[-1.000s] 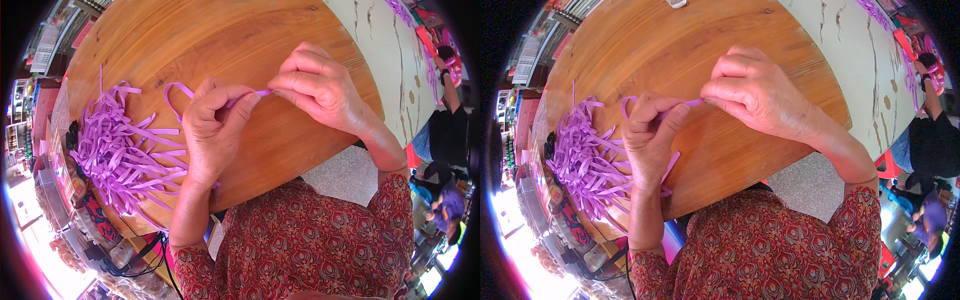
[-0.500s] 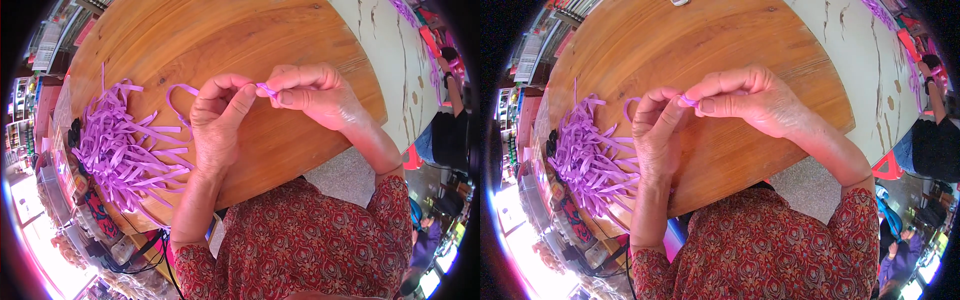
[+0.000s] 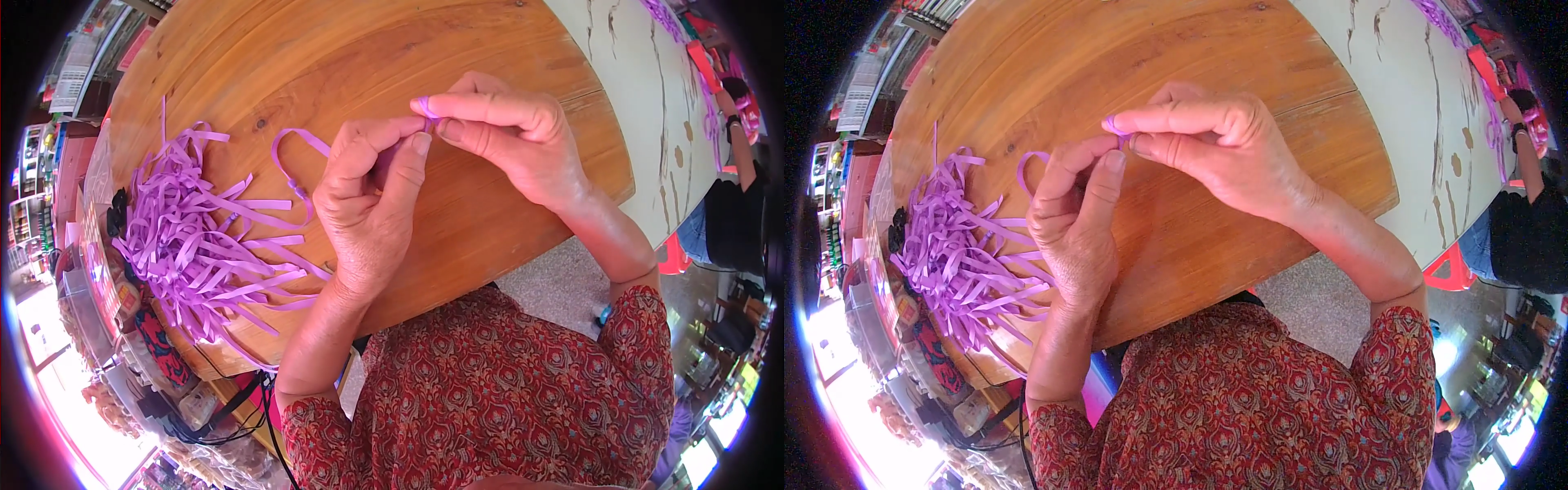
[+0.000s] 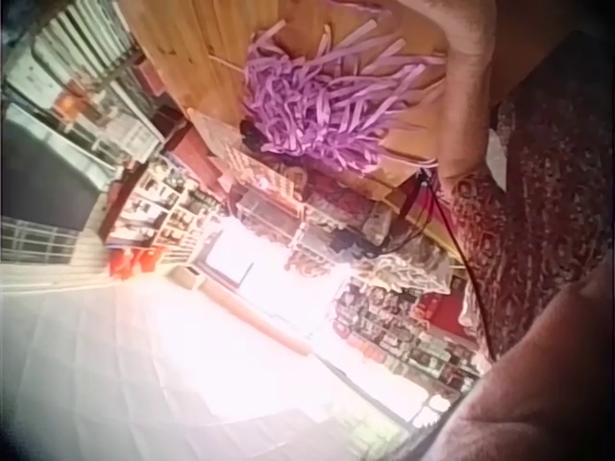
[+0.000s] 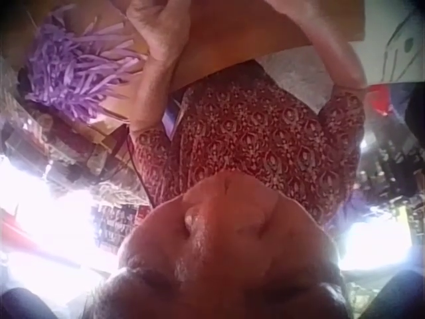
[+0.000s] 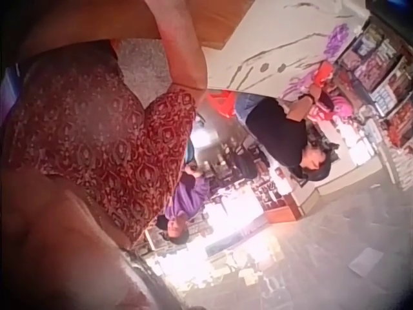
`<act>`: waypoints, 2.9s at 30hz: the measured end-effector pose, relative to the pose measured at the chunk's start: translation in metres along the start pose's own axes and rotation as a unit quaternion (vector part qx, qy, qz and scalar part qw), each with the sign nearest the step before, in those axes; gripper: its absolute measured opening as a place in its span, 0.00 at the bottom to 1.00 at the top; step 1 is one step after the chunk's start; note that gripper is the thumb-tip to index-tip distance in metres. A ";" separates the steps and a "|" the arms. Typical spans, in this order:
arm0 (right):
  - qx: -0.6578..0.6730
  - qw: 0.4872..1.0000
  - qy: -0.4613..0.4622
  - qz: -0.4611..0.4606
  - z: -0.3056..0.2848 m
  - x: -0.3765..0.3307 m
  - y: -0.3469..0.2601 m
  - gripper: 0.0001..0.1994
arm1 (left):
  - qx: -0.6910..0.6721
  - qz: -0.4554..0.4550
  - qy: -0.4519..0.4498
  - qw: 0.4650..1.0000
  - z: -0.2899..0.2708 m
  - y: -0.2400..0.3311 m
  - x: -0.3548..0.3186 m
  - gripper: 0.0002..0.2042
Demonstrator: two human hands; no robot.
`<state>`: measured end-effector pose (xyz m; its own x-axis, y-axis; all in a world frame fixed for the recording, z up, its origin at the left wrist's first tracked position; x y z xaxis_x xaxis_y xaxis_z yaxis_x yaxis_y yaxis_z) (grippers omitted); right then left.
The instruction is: The person folds and rolls purple ribbons by hand to create small decorative knots, repeating the process with multiple ribbons from a pile.
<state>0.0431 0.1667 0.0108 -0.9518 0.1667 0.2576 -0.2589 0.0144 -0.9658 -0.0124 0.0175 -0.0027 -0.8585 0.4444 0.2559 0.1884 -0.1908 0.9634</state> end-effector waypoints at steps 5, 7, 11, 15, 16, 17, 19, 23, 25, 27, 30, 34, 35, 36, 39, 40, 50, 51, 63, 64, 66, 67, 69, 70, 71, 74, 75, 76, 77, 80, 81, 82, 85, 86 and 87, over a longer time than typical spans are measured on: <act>-0.276 0.947 0.002 -0.166 0.005 0.000 -0.003 0.16 | 0.005 -0.011 0.007 1.000 -0.001 -0.003 -0.001 0.07; -0.362 0.902 0.017 -0.235 0.007 -0.002 -0.003 0.17 | -0.073 -0.051 0.016 0.996 0.000 -0.006 -0.001 0.07; -0.359 0.896 0.031 -0.258 0.009 -0.001 -0.002 0.16 | -0.112 -0.087 0.006 0.990 0.003 -0.003 -0.004 0.07; -0.357 0.907 0.040 -0.220 0.013 -0.003 -0.008 0.13 | -0.062 -0.053 0.016 0.997 0.001 -0.004 -0.003 0.05; -0.353 0.917 0.037 -0.185 0.014 -0.003 -0.008 0.11 | -0.061 -0.047 0.018 0.997 0.001 -0.003 -0.003 0.04; -0.351 0.917 0.037 -0.184 0.014 -0.004 -0.007 0.11 | -0.060 -0.048 0.019 0.997 0.001 -0.003 -0.003 0.04; -0.177 0.983 0.025 -0.047 0.013 -0.004 0.000 0.10 | -0.129 -0.079 0.018 0.988 0.000 -0.004 -0.003 0.03; -0.135 0.991 0.007 -0.015 0.013 -0.005 -0.001 0.09 | -0.133 -0.070 0.007 0.989 -0.002 -0.002 -0.003 0.02; -0.195 0.979 0.019 -0.059 0.013 -0.006 -0.004 0.10 | -0.095 -0.069 -0.003 0.993 -0.002 -0.003 -0.002 0.03; -0.256 0.962 0.028 -0.095 0.013 -0.006 -0.007 0.10 | -0.032 -0.047 -0.005 0.998 -0.002 -0.002 -0.001 0.03; -0.341 0.926 0.036 -0.159 0.013 -0.005 -0.009 0.12 | 0.053 -0.012 -0.005 0.998 -0.001 -0.001 0.000 0.03; -0.397 0.902 0.028 -0.165 0.016 -0.005 -0.004 0.11 | 0.046 -0.058 0.005 0.997 -0.003 -0.007 0.001 0.03; -0.397 0.903 0.028 -0.163 0.016 -0.006 -0.004 0.11 | 0.046 -0.059 0.005 0.997 -0.002 -0.006 0.001 0.03; -0.338 0.935 0.028 -0.105 0.015 -0.007 -0.003 0.10 | 0.059 -0.048 0.004 0.997 -0.001 -0.004 0.000 0.03; -0.225 0.974 0.017 -0.001 0.011 -0.005 -0.005 0.08 | 0.027 -0.055 0.004 0.998 0.000 -0.001 -0.001 0.02; -0.173 0.984 0.007 0.044 0.009 -0.005 -0.005 0.07 | -0.018 -0.073 0.004 0.997 0.001 0.000 -0.002 0.02; 0.033 0.997 -0.047 0.056 0.005 -0.003 -0.003 0.11 | -0.181 -0.123 -0.014 0.976 -0.001 0.006 -0.004 0.03; -0.064 0.996 -0.058 0.004 0.005 -0.003 -0.007 0.11 | -0.143 -0.104 -0.015 0.984 -0.002 0.005 -0.004 0.03; -0.238 0.960 -0.040 -0.139 0.000 0.005 -0.019 0.12 | 0.082 0.095 -0.050 0.991 -0.005 0.010 0.001 0.05; -0.319 0.924 -0.030 -0.211 0.002 0.004 -0.020 0.13 | 0.080 0.068 -0.041 0.994 -0.004 0.008 0.001 0.05; -0.351 0.901 -0.022 -0.255 0.003 0.005 -0.016 0.13 | 0.036 0.039 -0.031 0.998 -0.002 0.005 0.001 0.05; -0.379 0.875 -0.017 -0.302 0.005 0.005 -0.015 0.13 | -0.004 0.010 -0.017 1.000 -0.003 0.003 0.000 0.05; -0.386 0.871 -0.019 -0.304 0.006 0.005 -0.015 0.13 | -0.035 -0.010 -0.016 0.999 -0.004 0.001 -0.001 0.04; -0.394 0.867 -0.022 -0.305 0.006 0.005 -0.015 0.14 | -0.067 -0.029 -0.015 0.997 -0.004 -0.001 -0.001 0.04; -0.393 0.867 -0.022 -0.305 0.006 0.005 -0.015 0.14 | -0.067 -0.029 -0.015 0.997 -0.004 0.000 0.000 0.04; -0.388 0.872 -0.029 -0.296 0.006 0.006 -0.014 0.14 | -0.084 -0.061 -0.012 0.995 -0.005 0.000 0.000 0.04; -0.387 0.873 -0.033 -0.295 0.006 0.007 -0.014 0.14 | -0.080 -0.072 -0.011 0.994 -0.005 0.000 0.000 0.04; -0.386 0.874 -0.037 -0.293 0.006 0.008 -0.015 0.14 | -0.077 -0.083 -0.010 0.994 -0.006 0.000 0.000 0.04; -0.385 0.874 -0.038 -0.293 0.006 0.008 -0.015 0.14 | -0.076 -0.083 -0.009 0.994 -0.006 0.000 0.000 0.04; -0.380 0.877 -0.044 -0.290 0.006 0.010 -0.016 0.13 | -0.072 -0.085 -0.017 0.994 -0.006 0.000 0.000 0.03; -0.377 0.881 -0.048 -0.283 0.006 0.010 -0.016 0.13 | -0.082 -0.098 -0.014 0.992 -0.006 0.000 0.000 0.03; -0.374 0.884 -0.052 -0.275 0.006 0.011 -0.015 0.13 | -0.093 -0.111 -0.011 0.989 -0.006 0.000 0.000 0.03; -0.376 0.882 -0.045 -0.282 0.003 0.011 -0.011 0.13 | -0.134 -0.164 -0.012 0.977 -0.006 -0.004 0.000 0.04; -0.375 0.882 -0.045 -0.281 0.002 0.012 -0.009 0.13 | -0.134 -0.164 -0.012 0.977 -0.005 -0.002 0.001 0.04; -0.376 0.876 -0.047 -0.298 0.002 0.013 -0.008 0.13 | -0.141 -0.201 -0.007 0.969 -0.004 0.001 0.002 0.04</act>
<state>0.0330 0.1670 0.0221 -0.7024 -0.1728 0.6905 -0.5664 0.7233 -0.3950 -0.0161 0.0149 -0.0012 -0.8285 0.5443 -0.1316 -0.2992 -0.2317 0.9256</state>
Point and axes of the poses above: each hand's wrist, its own x-axis towards the middle knuckle, its own z-axis out of the palm, y = z × x, the point moved 2 cm from there along x, towards the middle knuckle
